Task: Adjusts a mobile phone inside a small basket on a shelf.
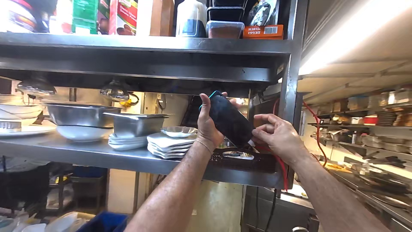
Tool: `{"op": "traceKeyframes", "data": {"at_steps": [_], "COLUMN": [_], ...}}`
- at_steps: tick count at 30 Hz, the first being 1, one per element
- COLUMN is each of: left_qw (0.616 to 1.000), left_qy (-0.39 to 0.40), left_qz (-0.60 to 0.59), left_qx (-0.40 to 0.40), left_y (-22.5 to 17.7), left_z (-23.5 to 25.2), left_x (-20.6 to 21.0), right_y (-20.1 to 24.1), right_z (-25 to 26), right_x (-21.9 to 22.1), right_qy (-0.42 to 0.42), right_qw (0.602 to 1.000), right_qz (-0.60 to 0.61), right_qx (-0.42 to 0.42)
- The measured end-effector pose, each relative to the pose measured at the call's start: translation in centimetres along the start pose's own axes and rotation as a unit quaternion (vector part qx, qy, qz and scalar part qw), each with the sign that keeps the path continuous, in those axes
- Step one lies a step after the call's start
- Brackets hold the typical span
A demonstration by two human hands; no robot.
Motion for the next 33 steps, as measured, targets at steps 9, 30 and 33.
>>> {"op": "traceKeyframes", "data": {"at_steps": [9, 30, 33], "left_qw": [0.997, 0.997, 0.997], "left_qy": [-0.069, -0.032, -0.03], "left_qz": [-0.012, -0.05, -0.051], "left_qx": [0.023, 0.044, 0.048], "left_y": [-0.7, -0.9, -0.7], "left_z": [-0.1, 0.2, 0.1], "left_x": [-0.6, -0.7, -0.6], "right_y": [3.1, 2.2, 2.0], "right_z": [-2.8, -3.0, -3.1], "right_x": [4.1, 3.3, 3.6], "right_qy": [-0.044, -0.085, -0.09], "right_qw": [0.84, 0.897, 0.908], "right_qz": [-0.422, -0.358, -0.344], "right_qx": [-0.339, -0.244, -0.222]}}
Point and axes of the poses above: each hand's wrist, its own z-axis towards the middle knuckle, its own x-axis out of the palm, y = z × x, the point moved 7 cm from there along z, towards the middle knuckle, and after that the axes turned 11 degrees about y, right-handed, at the moved point
